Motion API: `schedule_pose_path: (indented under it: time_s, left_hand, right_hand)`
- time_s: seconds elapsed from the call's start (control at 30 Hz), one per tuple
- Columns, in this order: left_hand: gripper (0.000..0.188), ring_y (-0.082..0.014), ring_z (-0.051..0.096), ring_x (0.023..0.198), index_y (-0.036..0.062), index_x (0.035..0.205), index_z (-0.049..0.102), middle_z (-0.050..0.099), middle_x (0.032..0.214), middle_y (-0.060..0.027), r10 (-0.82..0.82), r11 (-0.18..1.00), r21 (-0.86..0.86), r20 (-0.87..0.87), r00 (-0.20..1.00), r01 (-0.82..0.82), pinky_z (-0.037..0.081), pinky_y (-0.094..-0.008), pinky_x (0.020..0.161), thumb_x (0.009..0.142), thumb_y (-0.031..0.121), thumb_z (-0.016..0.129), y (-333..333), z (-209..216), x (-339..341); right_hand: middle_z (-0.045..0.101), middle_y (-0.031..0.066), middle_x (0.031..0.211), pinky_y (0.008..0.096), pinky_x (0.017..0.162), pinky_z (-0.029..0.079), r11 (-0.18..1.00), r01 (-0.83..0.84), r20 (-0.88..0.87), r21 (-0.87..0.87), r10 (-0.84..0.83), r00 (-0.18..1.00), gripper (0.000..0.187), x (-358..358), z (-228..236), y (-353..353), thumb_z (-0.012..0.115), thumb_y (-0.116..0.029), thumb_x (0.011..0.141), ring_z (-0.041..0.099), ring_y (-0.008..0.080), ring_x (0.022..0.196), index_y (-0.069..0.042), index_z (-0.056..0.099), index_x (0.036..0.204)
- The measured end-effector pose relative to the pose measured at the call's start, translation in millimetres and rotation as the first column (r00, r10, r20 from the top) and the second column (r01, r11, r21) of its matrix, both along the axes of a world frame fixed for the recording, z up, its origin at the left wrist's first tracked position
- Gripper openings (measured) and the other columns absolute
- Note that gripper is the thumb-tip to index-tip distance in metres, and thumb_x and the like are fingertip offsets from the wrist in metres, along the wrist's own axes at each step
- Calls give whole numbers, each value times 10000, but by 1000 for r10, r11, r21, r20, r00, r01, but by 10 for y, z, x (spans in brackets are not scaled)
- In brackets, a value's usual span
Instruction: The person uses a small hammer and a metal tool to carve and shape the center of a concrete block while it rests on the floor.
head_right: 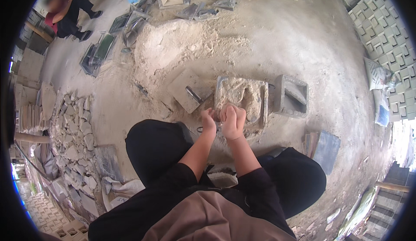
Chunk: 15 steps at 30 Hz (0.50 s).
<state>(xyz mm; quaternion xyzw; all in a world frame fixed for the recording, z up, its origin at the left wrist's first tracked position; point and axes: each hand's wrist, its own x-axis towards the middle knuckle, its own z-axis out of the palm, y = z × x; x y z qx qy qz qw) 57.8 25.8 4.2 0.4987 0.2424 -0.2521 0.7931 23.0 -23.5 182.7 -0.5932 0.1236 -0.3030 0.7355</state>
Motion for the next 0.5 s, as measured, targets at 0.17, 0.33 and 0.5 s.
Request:
schedule_pose_path:
  time_s: [0.17,0.33,0.5]
  left_hand:
    - [482,-223,431,1087,37,1206,416,438,1237,-157,27,998,-45,-92,995,-32,303,-310,928,869,360,296,24,14,96]
    - [474,-217,424,1086,46,1211,416,449,1221,-142,-6,1000,-24,-108,994,3,298,-300,928,873,360,308,-6,88,17]
    - [479,-208,423,1086,49,1215,420,470,1198,-126,31,999,-18,-103,994,-33,287,-301,930,872,362,306,8,75,9]
  right_hand:
    - [332,17,493,244,414,213,999,42,-25,0,-42,999,338,37,106,20,330,-146,854,288,92,431,-60,316,528]
    - [317,14,495,243,406,211,998,60,-52,15,-59,997,331,-77,54,29,334,-146,846,295,93,427,-58,313,527]
    - [326,16,496,247,409,211,999,48,14,20,-49,999,327,-98,37,103,341,-138,848,294,94,428,-55,315,532]
